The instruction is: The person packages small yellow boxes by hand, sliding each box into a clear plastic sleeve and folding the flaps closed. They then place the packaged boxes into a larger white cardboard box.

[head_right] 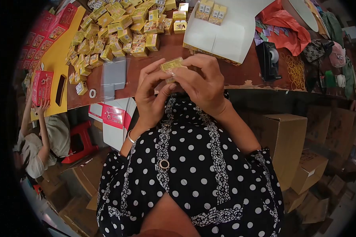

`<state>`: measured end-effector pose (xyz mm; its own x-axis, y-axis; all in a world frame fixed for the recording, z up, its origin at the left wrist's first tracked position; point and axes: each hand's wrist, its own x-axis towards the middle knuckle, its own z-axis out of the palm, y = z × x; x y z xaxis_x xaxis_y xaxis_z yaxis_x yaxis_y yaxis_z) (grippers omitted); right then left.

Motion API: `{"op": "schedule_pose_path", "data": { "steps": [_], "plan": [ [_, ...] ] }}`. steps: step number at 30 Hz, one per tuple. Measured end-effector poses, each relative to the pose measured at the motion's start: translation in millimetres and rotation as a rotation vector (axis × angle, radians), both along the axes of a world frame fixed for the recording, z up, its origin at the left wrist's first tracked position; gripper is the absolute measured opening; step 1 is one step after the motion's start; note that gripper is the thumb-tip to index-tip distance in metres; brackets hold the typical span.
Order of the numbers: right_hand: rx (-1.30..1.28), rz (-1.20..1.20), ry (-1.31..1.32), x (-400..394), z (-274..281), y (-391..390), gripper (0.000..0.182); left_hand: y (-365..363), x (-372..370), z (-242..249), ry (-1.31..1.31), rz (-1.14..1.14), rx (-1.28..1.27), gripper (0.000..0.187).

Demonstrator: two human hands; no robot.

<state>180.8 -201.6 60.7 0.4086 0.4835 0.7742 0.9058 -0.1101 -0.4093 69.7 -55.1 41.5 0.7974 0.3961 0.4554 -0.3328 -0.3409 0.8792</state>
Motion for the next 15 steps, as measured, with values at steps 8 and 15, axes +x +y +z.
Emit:
{"op": "schedule_pose_path", "data": {
  "steps": [8, 15],
  "plan": [
    [-0.196, 0.226, 0.035, 27, -8, -3, 0.049, 0, -1, 3, -0.017, -0.026, 0.030, 0.029],
    [-0.275, 0.395, 1.036, 17, 0, -17, 0.068, 7, 1, -2, -0.105, -0.056, -0.239, 0.046]
  ]
}}
